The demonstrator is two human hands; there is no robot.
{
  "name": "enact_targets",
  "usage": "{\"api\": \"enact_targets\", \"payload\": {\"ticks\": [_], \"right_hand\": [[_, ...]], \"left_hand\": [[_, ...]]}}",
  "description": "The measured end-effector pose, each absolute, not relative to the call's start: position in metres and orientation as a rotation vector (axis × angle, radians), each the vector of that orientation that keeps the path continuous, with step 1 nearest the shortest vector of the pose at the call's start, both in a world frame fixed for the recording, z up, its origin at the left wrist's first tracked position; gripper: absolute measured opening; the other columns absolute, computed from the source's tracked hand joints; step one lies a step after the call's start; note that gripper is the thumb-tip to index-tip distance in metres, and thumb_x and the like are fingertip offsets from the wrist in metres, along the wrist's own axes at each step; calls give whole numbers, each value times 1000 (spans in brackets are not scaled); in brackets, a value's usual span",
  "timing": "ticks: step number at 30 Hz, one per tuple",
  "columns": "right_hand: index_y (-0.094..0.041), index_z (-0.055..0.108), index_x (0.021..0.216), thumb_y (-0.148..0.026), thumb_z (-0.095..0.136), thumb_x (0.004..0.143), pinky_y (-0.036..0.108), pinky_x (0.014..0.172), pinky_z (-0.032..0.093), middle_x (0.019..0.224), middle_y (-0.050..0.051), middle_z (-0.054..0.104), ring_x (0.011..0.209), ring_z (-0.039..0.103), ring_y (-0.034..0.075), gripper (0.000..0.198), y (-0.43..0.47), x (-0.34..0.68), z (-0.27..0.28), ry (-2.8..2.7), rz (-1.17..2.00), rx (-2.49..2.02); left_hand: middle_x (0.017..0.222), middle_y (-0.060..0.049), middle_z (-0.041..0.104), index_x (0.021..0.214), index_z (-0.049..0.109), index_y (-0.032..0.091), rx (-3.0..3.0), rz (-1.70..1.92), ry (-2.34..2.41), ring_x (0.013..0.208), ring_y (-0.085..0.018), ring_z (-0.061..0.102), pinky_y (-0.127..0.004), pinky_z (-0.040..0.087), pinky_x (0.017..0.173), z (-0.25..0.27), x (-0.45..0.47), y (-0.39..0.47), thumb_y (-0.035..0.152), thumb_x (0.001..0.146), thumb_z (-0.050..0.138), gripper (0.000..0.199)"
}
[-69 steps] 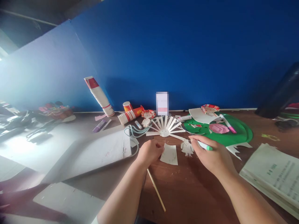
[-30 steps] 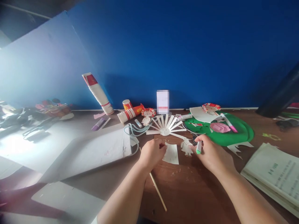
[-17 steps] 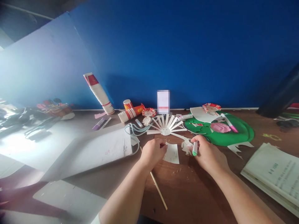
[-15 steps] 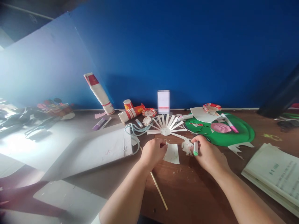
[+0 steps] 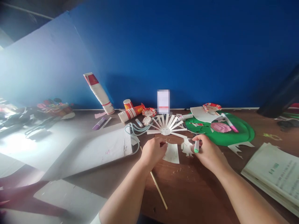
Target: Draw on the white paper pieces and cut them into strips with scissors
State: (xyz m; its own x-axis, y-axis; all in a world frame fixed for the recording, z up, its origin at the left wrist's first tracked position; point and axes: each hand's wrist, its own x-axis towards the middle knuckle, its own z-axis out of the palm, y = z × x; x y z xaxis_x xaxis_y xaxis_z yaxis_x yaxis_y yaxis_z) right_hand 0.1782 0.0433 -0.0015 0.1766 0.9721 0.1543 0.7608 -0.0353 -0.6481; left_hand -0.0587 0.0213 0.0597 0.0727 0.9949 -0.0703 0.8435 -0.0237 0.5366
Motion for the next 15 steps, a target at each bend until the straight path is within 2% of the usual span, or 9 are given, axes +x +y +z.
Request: {"api": "enact_targets", "payload": {"ticks": [3,5,7,10,12,15], "right_hand": [[-27,68,91,-48,67,67,38,70,50,92,6,77,83,71,29,32,40,175,12,-1565,570,-1811],[-28,68,89,-52,70,67,36,66,48,85,2,75,76,68,26,33,36,172,24,-1506,657,-1766],[-28,67,89,-56,75,67,31,56,42,70,-1,67,63,60,21,36,32,168,34,-1388,858,-1712],[-27,64,90,-52,82,67,28,47,31,62,-1,56,56,48,17,38,26,162,46,-1176,1191,-1519],[-27,62,89,-47,84,66,28,44,25,62,-1,50,53,42,15,37,22,158,50,-1083,1279,-1436],[-27,61,87,-46,86,64,27,44,27,64,-2,48,54,39,13,39,19,149,51,-1035,1310,-1410]], "left_hand": [[101,-7,77,97,78,24,1921,497,1808,96,-23,70,-29,50,82,58,-58,22,32,91,52,27],[101,-7,77,97,78,24,1902,543,1787,96,-23,69,-30,50,83,58,-58,22,31,90,53,27],[101,-6,77,97,79,23,1843,611,1735,95,-22,69,-29,50,84,58,-58,23,30,89,56,25],[89,-4,76,94,80,21,1691,698,1583,84,-19,67,-27,49,78,60,-59,24,33,88,61,23],[79,-2,72,92,80,19,1577,739,1444,75,-15,62,-25,47,71,60,-60,25,40,87,66,26],[71,1,66,91,80,17,1437,802,1274,64,-10,53,-22,43,65,59,-62,27,44,85,71,29]]}}
